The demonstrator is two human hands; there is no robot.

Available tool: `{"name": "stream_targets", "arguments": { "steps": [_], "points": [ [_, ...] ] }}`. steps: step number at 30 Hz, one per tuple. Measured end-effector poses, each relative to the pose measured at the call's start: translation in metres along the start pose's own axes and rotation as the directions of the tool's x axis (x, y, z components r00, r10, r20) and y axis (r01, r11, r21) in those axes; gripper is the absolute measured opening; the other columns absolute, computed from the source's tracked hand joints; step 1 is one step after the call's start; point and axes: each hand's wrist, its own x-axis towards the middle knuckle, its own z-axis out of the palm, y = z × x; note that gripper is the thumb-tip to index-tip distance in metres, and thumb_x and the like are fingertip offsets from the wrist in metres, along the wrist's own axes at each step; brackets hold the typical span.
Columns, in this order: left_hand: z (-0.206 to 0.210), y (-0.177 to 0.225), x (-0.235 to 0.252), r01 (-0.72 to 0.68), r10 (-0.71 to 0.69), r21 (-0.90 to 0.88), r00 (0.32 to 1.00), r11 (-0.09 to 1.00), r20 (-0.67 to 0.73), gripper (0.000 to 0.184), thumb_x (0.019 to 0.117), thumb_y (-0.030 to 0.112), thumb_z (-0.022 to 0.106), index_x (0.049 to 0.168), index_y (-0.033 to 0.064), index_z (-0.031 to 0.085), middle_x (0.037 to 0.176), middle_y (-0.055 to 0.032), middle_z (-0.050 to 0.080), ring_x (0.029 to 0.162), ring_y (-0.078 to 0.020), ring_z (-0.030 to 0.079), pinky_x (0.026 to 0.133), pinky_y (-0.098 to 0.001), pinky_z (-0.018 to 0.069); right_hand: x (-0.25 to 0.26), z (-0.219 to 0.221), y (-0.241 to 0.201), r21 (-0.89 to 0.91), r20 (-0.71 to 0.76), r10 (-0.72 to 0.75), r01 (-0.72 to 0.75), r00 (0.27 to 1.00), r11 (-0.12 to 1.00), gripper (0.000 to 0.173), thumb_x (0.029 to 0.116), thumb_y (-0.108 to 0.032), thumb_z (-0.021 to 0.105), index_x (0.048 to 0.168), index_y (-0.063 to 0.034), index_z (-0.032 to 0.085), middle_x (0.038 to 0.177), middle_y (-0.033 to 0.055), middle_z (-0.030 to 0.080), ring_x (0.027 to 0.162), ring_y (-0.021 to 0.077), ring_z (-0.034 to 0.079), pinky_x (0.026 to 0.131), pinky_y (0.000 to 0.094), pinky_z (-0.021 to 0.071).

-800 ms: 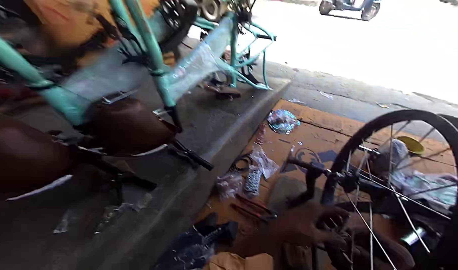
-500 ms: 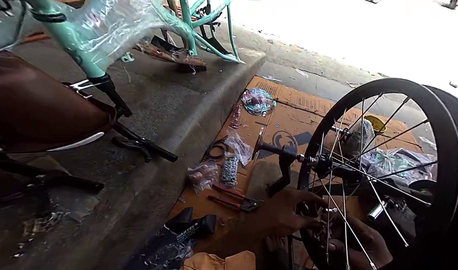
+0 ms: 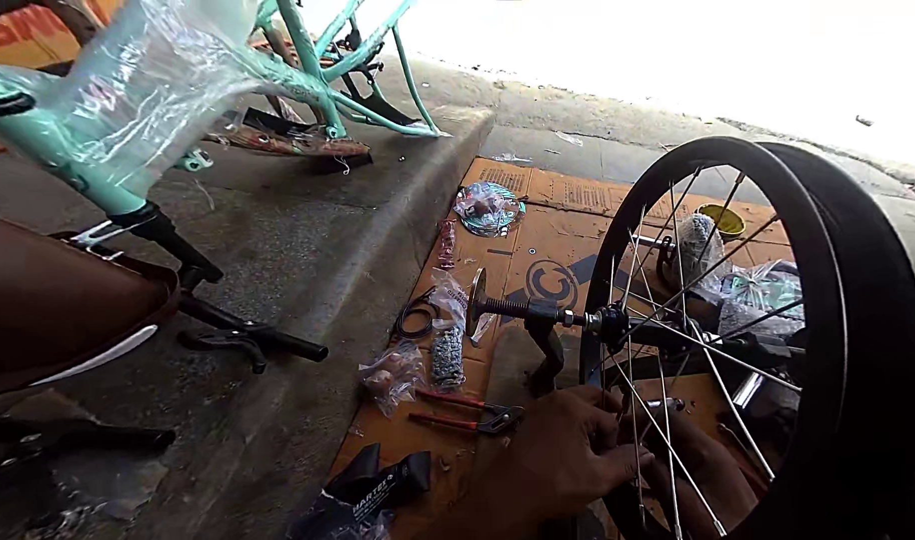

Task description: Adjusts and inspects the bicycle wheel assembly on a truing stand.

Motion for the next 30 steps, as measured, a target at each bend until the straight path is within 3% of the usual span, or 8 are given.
{"name": "stream_targets", "arguments": {
  "steps": [2, 5, 9, 12, 15, 18, 22, 30],
  "points": [
    [-0.002, 0.002, -0.002, 0.009, -0.009, 0.047, 1.0, 0.999, -0.001, 0.04, 0.0947, 0.044, 0.068, 0.077, 0.0084, 0.07, 0.128, -0.0045, 0.066, 0.118, -0.0122, 0.061, 0.095, -0.0355, 0.0523, -0.002, -0.006, 0.003, 0.088, 0.044, -0.01, 0.006, 0.999, 0.996, 0.029, 0.0862, -0.013, 0.077, 0.114, -0.0065, 0.068, 0.098, 0.0036, 0.073, 0.084, 0.0147, 0.07, 0.073, 0.0335, 0.0611],
    [-0.005, -0.001, -0.001, 0.06, -0.059, 0.066, 0.998, 0.996, -0.022, 0.039, 0.0929, 0.052, 0.068, 0.093, 0.0126, 0.073, 0.119, -0.0022, 0.069, 0.116, -0.0125, 0.063, 0.095, -0.0363, 0.0529, -0.003, -0.011, -0.005, 0.115, 0.045, -0.004, -0.001, 0.999, 0.993, 0.03, 0.0851, -0.008, 0.079, 0.113, -0.004, 0.069, 0.098, 0.0054, 0.074, 0.085, 0.0158, 0.071, 0.075, 0.0332, 0.0623],
    [-0.003, 0.002, -0.004, 0.118, -0.114, 0.112, 0.992, 0.987, -0.048, 0.041, 0.0938, 0.055, 0.066, 0.106, 0.0163, 0.074, 0.104, -0.0015, 0.065, 0.089, -0.0136, 0.061, 0.08, -0.0344, 0.0511, -0.004, -0.005, -0.015, 0.046, -0.058, 0.026, -0.023, 0.998, 0.999, 0.032, 0.0858, -0.009, 0.079, 0.116, -0.004, 0.069, 0.094, 0.0054, 0.073, 0.078, 0.0157, 0.07, 0.07, 0.0327, 0.0608],
    [-0.002, 0.005, -0.003, 0.132, -0.129, 0.081, 0.991, 0.988, -0.039, 0.038, 0.0962, 0.053, 0.064, 0.109, 0.0177, 0.074, 0.099, 0.0, 0.064, 0.08, -0.012, 0.057, 0.075, -0.0339, 0.0488, -0.005, -0.007, -0.02, 0.024, -0.04, 0.023, -0.022, 0.999, 0.999, 0.032, 0.0872, -0.007, 0.074, 0.118, -0.0037, 0.067, 0.098, 0.0031, 0.072, 0.085, 0.0127, 0.069, 0.076, 0.0293, 0.06],
    [-0.002, 0.007, -0.002, 0.146, -0.144, 0.05, 0.989, 0.988, -0.038, 0.037, 0.0967, 0.05, 0.065, 0.114, 0.0179, 0.073, 0.103, 0.0002, 0.067, 0.084, -0.0117, 0.06, 0.079, -0.0342, 0.0505, -0.007, -0.008, -0.031, 0.049, 0.049, -0.028, 0.026, 0.998, 0.998, 0.037, 0.0878, -0.001, 0.073, 0.123, 0.0013, 0.064, 0.108, 0.0057, 0.073, 0.095, 0.0141, 0.071, 0.086, 0.0315, 0.0608],
    [-0.003, 0.006, 0.0, 0.154, -0.154, 0.037, 0.988, 0.987, -0.01, 0.038, 0.0973, 0.05, 0.064, 0.112, 0.0159, 0.073, 0.105, -0.0009, 0.068, 0.09, -0.0124, 0.062, 0.083, -0.0355, 0.0512, -0.006, -0.005, -0.039, 0.088, 0.083, -0.072, 0.065, 0.994, 0.994, 0.038, 0.0879, 0.001, 0.073, 0.125, 0.0039, 0.063, 0.111, 0.0053, 0.073, 0.1, 0.0128, 0.071, 0.091, 0.031, 0.0599],
    [-0.004, 0.002, 0.002, 0.135, -0.137, 0.037, 0.989, 0.99, 0.048, 0.041, 0.1004, 0.051, 0.059, 0.11, 0.0142, 0.074, 0.104, -0.0015, 0.07, 0.091, -0.013, 0.064, 0.085, -0.0382, 0.0517, -0.006, -0.001, -0.043, 0.159, 0.037, -0.069, 0.062, 0.997, 0.985, 0.038, 0.0823, 0.006, 0.074, 0.118, 0.0018, 0.063, 0.095, -0.0004, 0.074, 0.082, 0.0083, 0.071, 0.076, 0.0273, 0.062],
    [-0.009, -0.004, 0.007, 0.098, -0.097, 0.004, 0.981, 0.995, 0.171, 0.047, 0.1052, 0.05, 0.05, 0.108, 0.009, 0.072, 0.097, -0.0059, 0.067, 0.089, -0.0154, 0.063, 0.083, -0.0391, 0.051, -0.008, 0.005, -0.046, 0.085, -0.043, -0.034, 0.038, 0.998, 0.996, 0.039, 0.0773, 0.001, 0.082, 0.113, -0.0007, 0.064, 0.09, -0.0002, 0.074, 0.074, 0.0089, 0.07, 0.069, 0.0263, 0.0616]
  ]
}}
